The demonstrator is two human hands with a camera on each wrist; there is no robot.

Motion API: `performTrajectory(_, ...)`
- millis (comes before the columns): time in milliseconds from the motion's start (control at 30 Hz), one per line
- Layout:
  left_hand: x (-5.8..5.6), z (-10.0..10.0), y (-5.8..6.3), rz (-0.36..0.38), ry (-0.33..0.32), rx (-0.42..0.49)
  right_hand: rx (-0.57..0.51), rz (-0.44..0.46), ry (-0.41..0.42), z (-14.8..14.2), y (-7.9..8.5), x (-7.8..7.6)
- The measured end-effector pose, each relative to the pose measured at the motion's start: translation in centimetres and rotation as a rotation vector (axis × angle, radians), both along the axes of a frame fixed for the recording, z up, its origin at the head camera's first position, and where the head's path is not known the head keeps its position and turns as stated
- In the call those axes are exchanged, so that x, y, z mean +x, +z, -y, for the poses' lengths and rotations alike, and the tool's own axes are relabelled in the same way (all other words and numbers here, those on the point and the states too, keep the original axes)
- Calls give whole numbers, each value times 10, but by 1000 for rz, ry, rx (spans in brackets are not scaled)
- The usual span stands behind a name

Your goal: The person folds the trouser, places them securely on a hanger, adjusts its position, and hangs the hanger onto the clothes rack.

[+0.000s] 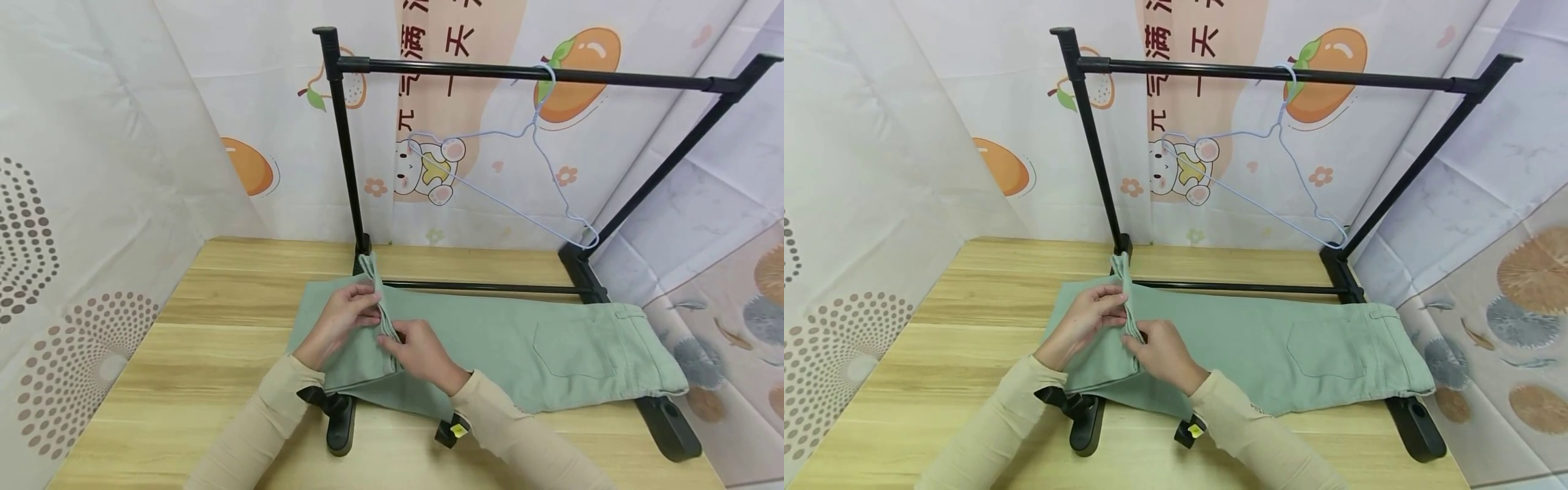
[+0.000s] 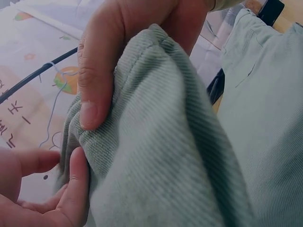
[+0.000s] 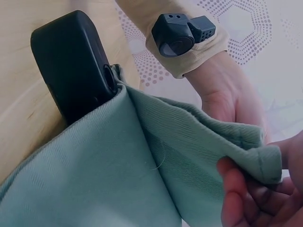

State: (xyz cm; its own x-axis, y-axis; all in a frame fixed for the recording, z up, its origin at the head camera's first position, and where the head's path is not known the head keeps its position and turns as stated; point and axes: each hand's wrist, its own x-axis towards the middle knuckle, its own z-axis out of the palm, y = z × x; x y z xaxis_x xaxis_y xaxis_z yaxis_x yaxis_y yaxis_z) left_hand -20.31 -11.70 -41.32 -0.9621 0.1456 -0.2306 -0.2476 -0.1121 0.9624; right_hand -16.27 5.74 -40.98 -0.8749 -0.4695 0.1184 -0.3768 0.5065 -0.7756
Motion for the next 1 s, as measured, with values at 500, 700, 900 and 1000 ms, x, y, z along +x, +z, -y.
performTrajectory(500,27,18,-1,-332,-188,-407,-53,134,-81,-18,22,-23)
performTrajectory(700,48,25,-3,-460,-261,-546,-97,172,-113,-22,25,-25)
performTrajectory(900,70,32,-10,-572,-318,-879,-189,187,-149,-26,32,-25)
performTrajectory(1000,80,37,-18,-627,-335,-1068,-216,197,-155,-30,36,-25)
